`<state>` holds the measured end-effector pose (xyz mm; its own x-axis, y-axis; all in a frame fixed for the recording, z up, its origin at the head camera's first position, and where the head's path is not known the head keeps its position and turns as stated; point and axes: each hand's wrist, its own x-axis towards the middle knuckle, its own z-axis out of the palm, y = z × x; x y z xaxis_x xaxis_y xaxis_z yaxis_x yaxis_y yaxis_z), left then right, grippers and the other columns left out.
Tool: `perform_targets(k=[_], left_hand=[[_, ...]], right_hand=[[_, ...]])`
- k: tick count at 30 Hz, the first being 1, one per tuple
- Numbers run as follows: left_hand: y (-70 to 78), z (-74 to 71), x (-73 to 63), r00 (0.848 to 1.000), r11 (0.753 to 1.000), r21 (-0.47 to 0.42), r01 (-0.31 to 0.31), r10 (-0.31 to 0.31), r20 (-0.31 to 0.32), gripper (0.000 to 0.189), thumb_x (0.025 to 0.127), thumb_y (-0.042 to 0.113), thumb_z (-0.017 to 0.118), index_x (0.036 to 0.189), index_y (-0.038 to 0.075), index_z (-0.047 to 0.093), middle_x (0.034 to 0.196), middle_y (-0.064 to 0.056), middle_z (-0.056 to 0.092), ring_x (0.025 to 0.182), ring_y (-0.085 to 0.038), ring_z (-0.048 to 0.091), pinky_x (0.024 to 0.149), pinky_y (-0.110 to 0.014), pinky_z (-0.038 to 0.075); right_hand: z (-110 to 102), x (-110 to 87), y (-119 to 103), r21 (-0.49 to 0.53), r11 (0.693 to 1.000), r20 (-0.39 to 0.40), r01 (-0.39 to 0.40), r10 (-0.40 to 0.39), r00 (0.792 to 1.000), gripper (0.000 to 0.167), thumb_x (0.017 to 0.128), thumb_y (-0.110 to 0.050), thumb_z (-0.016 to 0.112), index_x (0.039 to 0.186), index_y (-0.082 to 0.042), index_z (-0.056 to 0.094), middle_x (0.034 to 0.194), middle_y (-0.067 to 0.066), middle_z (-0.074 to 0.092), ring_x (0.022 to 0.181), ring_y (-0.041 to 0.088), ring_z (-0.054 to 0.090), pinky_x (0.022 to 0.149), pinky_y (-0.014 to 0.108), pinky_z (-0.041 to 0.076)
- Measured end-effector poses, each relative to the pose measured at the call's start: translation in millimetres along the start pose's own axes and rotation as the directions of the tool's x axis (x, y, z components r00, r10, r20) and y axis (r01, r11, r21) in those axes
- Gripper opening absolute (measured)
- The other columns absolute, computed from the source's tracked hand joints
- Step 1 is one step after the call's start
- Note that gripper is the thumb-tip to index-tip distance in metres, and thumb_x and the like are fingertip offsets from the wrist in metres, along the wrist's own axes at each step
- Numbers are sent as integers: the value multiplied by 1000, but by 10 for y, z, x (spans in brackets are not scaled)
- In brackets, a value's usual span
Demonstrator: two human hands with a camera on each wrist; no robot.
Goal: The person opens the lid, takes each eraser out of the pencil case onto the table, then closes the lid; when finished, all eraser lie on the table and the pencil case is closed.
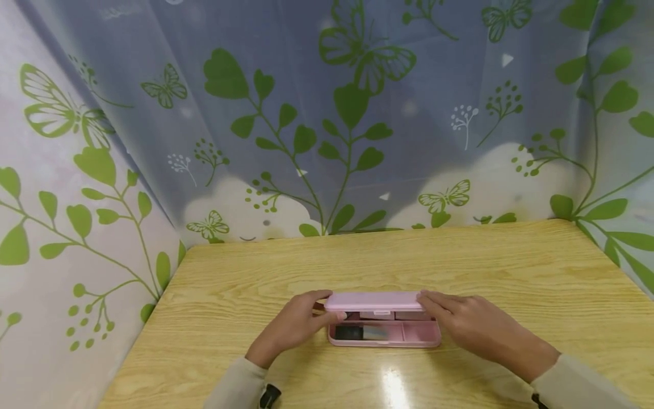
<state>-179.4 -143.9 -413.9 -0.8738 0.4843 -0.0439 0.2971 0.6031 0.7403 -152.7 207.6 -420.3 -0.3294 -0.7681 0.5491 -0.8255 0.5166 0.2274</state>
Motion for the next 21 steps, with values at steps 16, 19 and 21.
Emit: perform_targets(k=[16,19,21], left_hand=[[-88,-4,73,998,997,-62,50,-53,-46,57,100,33,67,143,-3,52,138,-22,57,110,-33,66,84,-43,59],[-109,18,103,997,997,-63,43,-47,-64,50,102,27,65,142,-2,54,134,-21,61,108,-32,67,83,-41,59],[-124,36,128,996,997,-63,34,-39,-76,43,103,24,63,139,1,58,131,-18,64,108,-30,67,84,-41,59]], right_hand=[[35,18,164,92,992,-68,-89,95,993,52,110,-14,17,126,6,63,110,17,73,74,23,73,63,29,60],[46,19,198,110,987,-65,-114,122,990,54,108,-14,15,126,5,62,110,17,72,73,24,72,63,29,60],[52,15,223,127,983,-61,-131,140,988,48,106,-8,20,127,5,62,111,17,72,70,23,71,62,29,60]])
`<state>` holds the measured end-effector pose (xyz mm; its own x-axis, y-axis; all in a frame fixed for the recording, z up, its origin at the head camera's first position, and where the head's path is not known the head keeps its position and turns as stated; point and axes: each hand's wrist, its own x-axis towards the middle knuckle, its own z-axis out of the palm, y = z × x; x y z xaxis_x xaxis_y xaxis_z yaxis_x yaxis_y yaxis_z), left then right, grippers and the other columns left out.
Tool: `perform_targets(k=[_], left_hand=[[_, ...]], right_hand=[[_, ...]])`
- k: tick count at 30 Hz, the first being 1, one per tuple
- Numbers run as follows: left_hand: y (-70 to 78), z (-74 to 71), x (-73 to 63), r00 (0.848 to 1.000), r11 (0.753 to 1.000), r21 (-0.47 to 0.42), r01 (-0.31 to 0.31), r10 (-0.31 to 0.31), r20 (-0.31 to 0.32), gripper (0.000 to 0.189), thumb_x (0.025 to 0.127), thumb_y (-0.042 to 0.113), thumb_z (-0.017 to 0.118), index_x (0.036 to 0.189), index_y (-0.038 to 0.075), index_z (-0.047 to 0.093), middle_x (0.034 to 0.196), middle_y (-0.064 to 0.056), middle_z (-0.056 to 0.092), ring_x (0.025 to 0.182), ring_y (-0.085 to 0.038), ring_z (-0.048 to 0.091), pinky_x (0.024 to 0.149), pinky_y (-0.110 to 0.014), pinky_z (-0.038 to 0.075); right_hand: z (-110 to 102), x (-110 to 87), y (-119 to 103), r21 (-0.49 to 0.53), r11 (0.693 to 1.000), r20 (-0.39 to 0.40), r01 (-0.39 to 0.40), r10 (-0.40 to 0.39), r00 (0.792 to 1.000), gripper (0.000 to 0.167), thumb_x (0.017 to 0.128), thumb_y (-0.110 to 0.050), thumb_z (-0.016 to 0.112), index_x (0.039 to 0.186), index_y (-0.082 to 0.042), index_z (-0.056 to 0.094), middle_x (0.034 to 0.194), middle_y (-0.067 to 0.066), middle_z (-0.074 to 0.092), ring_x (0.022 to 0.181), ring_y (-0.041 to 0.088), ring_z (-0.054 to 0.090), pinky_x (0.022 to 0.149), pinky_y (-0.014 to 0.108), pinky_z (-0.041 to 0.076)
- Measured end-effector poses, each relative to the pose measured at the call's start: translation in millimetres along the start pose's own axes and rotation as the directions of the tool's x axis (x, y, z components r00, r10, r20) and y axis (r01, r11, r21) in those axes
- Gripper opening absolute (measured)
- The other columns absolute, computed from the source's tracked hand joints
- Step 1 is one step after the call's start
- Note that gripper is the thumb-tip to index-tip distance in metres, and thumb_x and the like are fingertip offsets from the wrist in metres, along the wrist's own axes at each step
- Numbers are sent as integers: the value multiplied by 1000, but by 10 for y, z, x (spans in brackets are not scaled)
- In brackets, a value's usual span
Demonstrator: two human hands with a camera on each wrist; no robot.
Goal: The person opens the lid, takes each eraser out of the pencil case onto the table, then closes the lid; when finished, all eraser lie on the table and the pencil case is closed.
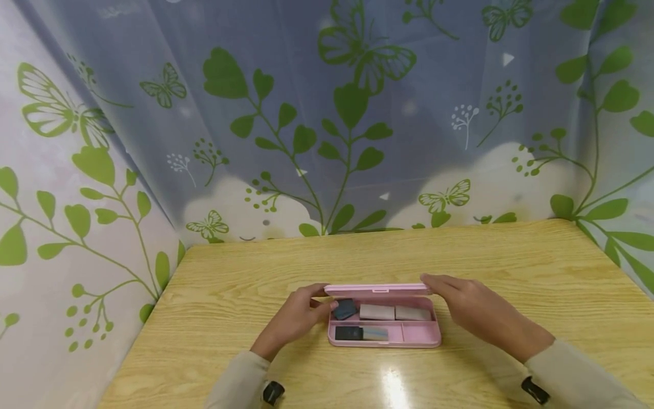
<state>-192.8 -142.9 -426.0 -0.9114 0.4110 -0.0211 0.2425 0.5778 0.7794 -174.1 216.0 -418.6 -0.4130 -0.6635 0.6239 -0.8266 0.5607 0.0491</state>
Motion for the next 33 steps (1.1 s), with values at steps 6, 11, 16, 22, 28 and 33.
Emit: perform_targets(k=[6,11,16,22,28,33], left_hand=[[-41,46,64,999,1000,-3,-15,15,-44,28,103,13,61,129,5,67,123,-13,68,109,-24,66,90,-42,57],[-71,60,107,999,997,-74,20,-23,-49,27,104,11,58,128,3,68,122,-14,69,99,-20,67,83,-36,59],[-112,69,131,998,987,-159,26,-33,-46,26,105,9,57,126,-1,68,117,-16,69,91,-20,66,76,-34,60],[-159,86,144,996,976,-209,61,-73,-46,27,106,13,56,124,-2,69,107,-12,70,90,-18,65,75,-32,60],[-181,101,192,991,964,-243,108,-125,-55,28,106,17,57,122,-3,70,97,-10,68,81,-15,64,69,-31,60],[-193,110,234,982,942,-296,157,-180,-51,30,106,19,55,121,-3,70,92,-8,67,78,-14,62,67,-27,60]], right_hand=[[10,16,69,53,997,-7,-47,48,999,61,69,26,62,127,6,62,112,19,71,64,21,68,59,28,58],[34,57,119,95,993,-34,-68,71,997,64,64,30,68,124,9,63,103,19,73,79,27,73,63,31,61],[79,96,169,111,987,-51,-112,118,992,55,71,25,72,123,8,65,100,18,73,82,28,73,66,34,61],[127,139,218,130,978,-53,-165,173,984,48,78,22,71,123,6,66,97,13,74,82,24,73,66,34,61],[172,171,269,126,968,-59,-217,226,972,41,81,19,71,119,6,69,91,11,74,77,22,72,59,31,59],[191,194,291,139,941,-3,-308,312,950,34,88,16,67,121,8,68,92,12,74,78,22,72,61,32,59]])
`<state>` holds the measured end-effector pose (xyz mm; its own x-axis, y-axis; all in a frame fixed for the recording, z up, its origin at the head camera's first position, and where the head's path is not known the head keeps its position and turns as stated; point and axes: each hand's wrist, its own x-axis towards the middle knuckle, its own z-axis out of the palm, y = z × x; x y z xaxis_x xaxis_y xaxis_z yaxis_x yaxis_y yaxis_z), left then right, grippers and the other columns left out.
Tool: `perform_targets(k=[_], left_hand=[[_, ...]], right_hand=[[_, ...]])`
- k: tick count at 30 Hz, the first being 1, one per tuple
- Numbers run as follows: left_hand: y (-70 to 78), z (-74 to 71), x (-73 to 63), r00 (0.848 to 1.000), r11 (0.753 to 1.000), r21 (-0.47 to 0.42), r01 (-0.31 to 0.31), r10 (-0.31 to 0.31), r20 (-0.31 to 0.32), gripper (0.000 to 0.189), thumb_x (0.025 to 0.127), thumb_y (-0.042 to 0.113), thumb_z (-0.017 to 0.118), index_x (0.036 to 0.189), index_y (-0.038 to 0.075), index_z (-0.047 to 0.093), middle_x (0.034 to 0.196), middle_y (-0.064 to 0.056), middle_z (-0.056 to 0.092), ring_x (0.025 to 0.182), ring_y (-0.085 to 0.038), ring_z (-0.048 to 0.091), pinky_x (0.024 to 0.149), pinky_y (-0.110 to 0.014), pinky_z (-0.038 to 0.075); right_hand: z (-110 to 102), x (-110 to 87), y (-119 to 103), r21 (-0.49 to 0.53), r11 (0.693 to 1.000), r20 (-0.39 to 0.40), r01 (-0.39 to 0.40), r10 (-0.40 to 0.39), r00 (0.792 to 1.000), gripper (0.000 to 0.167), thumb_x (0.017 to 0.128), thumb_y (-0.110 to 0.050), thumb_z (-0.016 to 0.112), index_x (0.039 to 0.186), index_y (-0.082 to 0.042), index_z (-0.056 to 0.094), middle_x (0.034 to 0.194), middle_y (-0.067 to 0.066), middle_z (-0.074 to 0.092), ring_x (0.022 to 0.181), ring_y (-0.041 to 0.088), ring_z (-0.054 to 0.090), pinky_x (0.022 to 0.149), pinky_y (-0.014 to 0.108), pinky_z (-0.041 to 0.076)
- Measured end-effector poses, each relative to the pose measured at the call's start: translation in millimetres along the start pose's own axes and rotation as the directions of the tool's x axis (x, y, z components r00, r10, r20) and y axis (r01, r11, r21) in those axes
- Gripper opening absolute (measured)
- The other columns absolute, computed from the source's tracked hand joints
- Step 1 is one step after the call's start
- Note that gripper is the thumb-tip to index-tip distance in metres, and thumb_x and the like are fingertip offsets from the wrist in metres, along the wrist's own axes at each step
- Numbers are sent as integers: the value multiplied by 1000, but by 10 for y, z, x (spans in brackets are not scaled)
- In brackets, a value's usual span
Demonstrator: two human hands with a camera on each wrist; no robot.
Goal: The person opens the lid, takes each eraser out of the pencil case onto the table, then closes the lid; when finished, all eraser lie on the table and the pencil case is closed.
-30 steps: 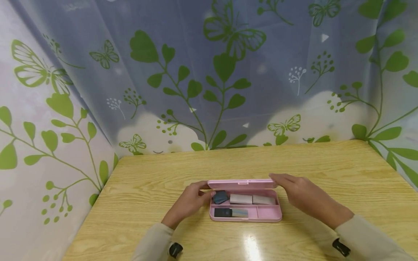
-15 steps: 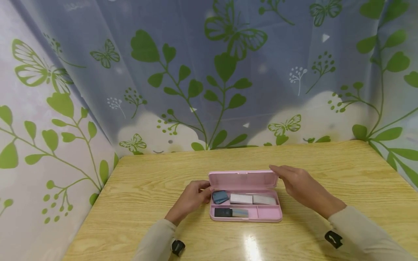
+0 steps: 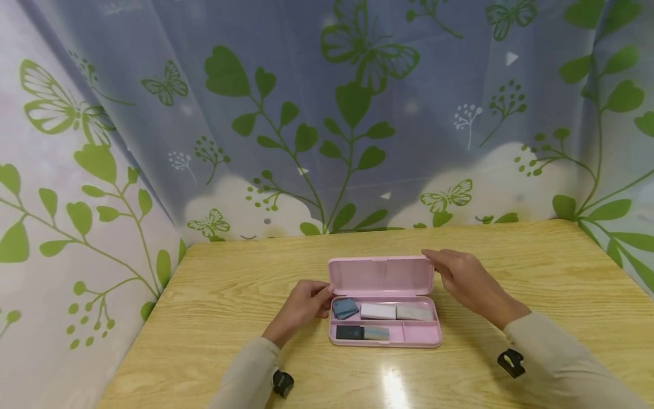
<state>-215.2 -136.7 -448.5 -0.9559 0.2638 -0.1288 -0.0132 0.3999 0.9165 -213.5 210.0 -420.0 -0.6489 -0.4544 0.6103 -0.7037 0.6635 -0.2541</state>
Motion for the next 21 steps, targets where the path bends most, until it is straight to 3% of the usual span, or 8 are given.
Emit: perform_targets(k=[11,21], left_hand=[[8,1,28,998,998,-34,61,-62,-23,30,106,21,56,114,-2,72,87,-8,65,75,-15,61,64,-25,59],[13,20,32,996,996,-48,77,-80,-44,29,106,19,56,112,-4,72,85,-7,65,72,-14,60,62,-25,59]], right_hand=[[-30,-88,19,2,998,-31,-68,68,997,27,90,6,71,117,7,71,92,10,74,70,10,61,57,28,51],[-83,-207,17,36,997,-39,-71,72,997,24,84,6,77,107,4,74,92,9,73,73,16,68,55,25,53]])
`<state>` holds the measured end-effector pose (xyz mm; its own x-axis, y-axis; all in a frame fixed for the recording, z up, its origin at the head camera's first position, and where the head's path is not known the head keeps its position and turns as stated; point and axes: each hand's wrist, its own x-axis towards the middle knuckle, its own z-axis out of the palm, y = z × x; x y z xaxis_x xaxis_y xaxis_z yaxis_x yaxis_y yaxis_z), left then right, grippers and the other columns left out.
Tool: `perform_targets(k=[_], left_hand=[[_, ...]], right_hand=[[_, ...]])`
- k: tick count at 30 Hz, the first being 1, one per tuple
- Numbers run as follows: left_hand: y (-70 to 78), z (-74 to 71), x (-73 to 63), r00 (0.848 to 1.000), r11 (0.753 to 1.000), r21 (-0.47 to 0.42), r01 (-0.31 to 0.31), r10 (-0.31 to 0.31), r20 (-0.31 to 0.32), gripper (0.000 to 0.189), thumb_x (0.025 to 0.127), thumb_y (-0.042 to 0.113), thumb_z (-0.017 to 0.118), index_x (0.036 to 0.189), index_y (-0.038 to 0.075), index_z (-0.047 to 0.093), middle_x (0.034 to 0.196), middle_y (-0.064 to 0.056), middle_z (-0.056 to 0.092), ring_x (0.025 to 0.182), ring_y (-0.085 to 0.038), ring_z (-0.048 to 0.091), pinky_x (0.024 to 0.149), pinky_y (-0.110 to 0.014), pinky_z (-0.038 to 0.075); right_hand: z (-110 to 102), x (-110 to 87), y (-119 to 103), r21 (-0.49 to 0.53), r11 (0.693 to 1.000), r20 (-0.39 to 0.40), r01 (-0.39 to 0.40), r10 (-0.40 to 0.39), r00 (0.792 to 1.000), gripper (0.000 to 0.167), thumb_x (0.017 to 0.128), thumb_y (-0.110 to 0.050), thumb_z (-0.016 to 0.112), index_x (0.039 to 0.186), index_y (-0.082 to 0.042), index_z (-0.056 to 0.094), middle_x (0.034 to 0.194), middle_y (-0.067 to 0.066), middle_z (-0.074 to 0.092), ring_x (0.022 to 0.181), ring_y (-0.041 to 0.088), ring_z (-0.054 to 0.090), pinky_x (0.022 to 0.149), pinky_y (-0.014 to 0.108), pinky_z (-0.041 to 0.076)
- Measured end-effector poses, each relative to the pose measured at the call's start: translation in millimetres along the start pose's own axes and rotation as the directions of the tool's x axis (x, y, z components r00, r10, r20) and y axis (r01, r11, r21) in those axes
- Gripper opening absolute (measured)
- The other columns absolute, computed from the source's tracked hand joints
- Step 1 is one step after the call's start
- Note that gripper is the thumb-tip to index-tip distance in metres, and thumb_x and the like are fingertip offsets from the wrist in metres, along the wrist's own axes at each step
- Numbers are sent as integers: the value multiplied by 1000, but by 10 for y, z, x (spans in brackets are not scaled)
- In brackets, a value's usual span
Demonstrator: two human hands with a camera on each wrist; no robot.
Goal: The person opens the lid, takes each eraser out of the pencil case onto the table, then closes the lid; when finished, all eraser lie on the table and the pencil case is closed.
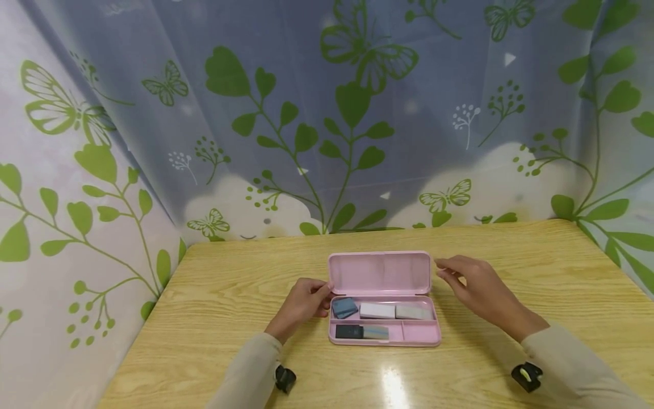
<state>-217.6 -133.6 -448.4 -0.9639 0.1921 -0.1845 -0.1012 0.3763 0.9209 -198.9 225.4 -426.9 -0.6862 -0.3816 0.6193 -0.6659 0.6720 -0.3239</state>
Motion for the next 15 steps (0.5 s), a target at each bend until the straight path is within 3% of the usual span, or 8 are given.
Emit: perform_targets(k=[15], left_hand=[[13,-1,-7,1000,1000,-26,2,-2,-6,28,106,17,56,107,-6,72,83,-8,65,71,-12,60,62,-26,59]], right_hand=[[94,-100,-102,98,993,61,59,-65,996,30,75,4,85,103,0,76,94,6,74,78,17,69,66,31,60]])
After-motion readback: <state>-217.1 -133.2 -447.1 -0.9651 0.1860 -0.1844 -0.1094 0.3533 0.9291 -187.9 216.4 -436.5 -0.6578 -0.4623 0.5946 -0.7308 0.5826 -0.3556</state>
